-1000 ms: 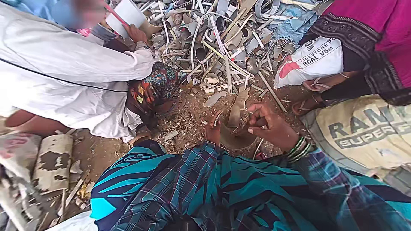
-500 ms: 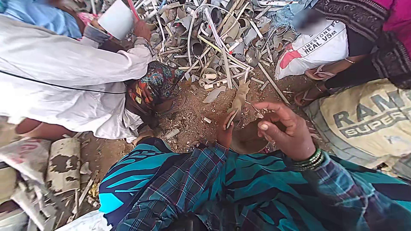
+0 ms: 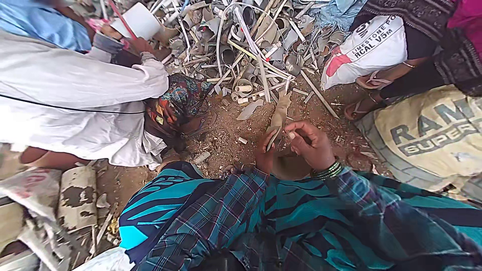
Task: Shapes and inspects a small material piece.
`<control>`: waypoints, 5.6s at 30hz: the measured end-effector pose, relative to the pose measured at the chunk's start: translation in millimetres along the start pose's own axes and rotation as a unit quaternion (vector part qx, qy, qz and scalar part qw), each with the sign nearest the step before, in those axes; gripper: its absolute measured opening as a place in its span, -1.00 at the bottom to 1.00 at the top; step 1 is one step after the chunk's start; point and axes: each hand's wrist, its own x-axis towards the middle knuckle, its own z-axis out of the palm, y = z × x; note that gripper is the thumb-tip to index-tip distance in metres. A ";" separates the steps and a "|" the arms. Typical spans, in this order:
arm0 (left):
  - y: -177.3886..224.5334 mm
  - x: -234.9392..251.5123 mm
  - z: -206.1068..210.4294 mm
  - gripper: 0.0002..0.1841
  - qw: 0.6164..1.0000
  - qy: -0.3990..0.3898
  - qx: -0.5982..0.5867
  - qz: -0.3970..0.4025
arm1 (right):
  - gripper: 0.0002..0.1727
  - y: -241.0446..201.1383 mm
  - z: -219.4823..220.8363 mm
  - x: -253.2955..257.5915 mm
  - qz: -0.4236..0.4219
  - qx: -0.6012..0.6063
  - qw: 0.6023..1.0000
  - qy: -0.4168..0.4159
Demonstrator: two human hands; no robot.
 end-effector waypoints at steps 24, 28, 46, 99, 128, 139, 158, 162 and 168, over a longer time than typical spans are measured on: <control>2.6 -0.6 0.1 -0.56 0.999 0.003 0.002 -0.035 | -0.73 1.1 6.8 -0.9 0.060 0.020 0.995 0.073; 1.2 -1.8 4.7 -0.57 1.000 0.014 -0.014 -0.016 | -0.72 -50.3 5.7 -3.4 0.023 0.056 0.996 0.059; 11.2 7.9 -2.8 -0.58 0.997 0.037 -0.034 -0.056 | -0.77 -13.0 6.6 2.6 0.078 0.120 0.967 0.212; 1.1 3.1 -1.7 -0.56 0.998 0.022 -0.037 -0.036 | -0.69 -42.3 -13.8 16.2 0.154 0.091 0.982 0.059; -0.8 3.2 -1.6 -0.57 0.998 0.019 -0.035 -0.044 | -0.66 -86.4 -32.7 5.0 0.082 0.040 0.992 -0.089; -1.1 3.8 -3.0 -0.57 0.999 0.015 -0.025 -0.038 | -0.63 -96.7 -41.0 7.6 0.096 0.103 0.986 -0.085; 2.0 2.1 -0.3 -0.56 0.998 0.026 -0.023 -0.059 | -0.80 -6.4 -4.6 7.6 0.171 0.079 0.971 0.149; 4.1 4.5 -0.5 -0.57 0.997 0.037 -0.040 -0.058 | -0.71 -69.9 -19.3 0.6 0.094 0.136 0.984 0.067; 4.9 6.9 -4.1 -0.57 0.994 0.057 -0.048 -0.074 | -0.78 -17.6 -0.6 -9.4 0.104 0.112 0.980 0.127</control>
